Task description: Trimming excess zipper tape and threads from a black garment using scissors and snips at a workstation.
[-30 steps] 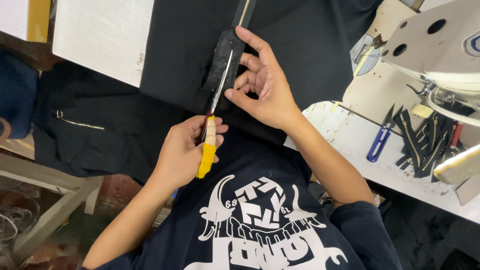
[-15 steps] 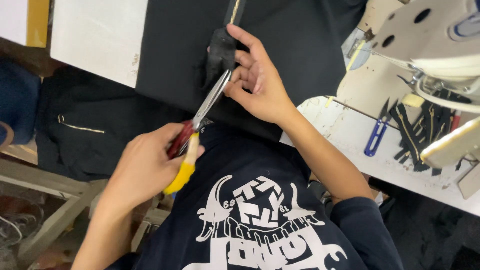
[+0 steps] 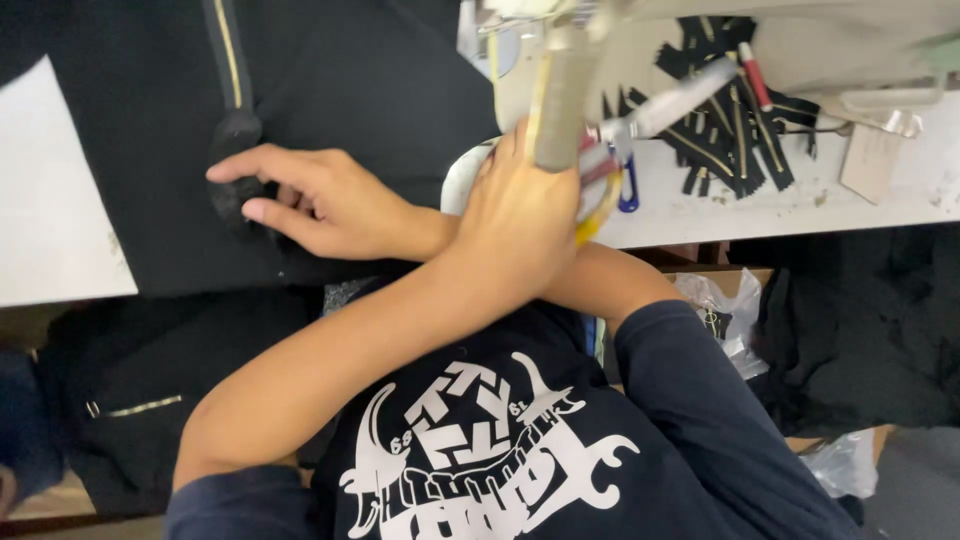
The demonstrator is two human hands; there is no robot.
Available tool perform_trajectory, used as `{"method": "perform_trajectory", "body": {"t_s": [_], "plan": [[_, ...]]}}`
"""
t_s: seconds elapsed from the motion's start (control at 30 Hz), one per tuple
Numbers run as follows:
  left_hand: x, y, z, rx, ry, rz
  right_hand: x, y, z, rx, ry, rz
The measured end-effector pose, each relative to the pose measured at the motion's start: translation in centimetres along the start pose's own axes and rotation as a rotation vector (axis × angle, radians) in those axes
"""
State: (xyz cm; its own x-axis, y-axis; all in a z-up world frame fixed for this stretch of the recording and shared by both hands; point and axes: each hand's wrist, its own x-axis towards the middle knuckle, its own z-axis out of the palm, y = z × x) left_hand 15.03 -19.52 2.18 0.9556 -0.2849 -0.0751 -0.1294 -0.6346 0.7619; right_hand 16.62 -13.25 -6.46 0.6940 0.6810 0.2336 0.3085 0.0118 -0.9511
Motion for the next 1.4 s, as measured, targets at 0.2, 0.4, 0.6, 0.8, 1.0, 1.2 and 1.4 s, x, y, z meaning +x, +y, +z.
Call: {"method": "perform_trajectory", "body": {"t_s": [0.2, 0.4, 0.6, 0.8, 1.0, 1.2, 1.4], "plan": [[11.2, -6.1, 14.2, 0.935, 0.267, 0.147, 0.0, 0.5, 0.0, 0.03, -0.019, 0.005], [7.4, -0.4, 8.3, 0.644, 0.365, 0.927, -0.2, 0.6, 1.5, 0.12, 0.132, 0.001], [8.7, -1.6, 13.1, 0.514, 0.365, 1.133, 0.2, 1.3, 1.5, 0.035, 0.184, 0.027], [4.6, 0.9, 6.1, 0.286, 0.341, 1.156, 1.0, -2.1, -0.2, 0.035, 0.148, 0.09], [-6.2, -1.0, -2.5, -0.6, 0.117, 0.523, 1.2, -3.9, -1.5, 0.098, 0.055, 0.244], [-13.2, -9.6, -8.5, -1.557, 0.42, -0.005, 1.0, -2.3, -1.7, 0.441, 0.028, 0.259], [-15.3, -12.5, -11.7, -0.627, 0.653, -0.283, 1.6, -3.9, -2.1, 0.348, 0.053, 0.36]]}}
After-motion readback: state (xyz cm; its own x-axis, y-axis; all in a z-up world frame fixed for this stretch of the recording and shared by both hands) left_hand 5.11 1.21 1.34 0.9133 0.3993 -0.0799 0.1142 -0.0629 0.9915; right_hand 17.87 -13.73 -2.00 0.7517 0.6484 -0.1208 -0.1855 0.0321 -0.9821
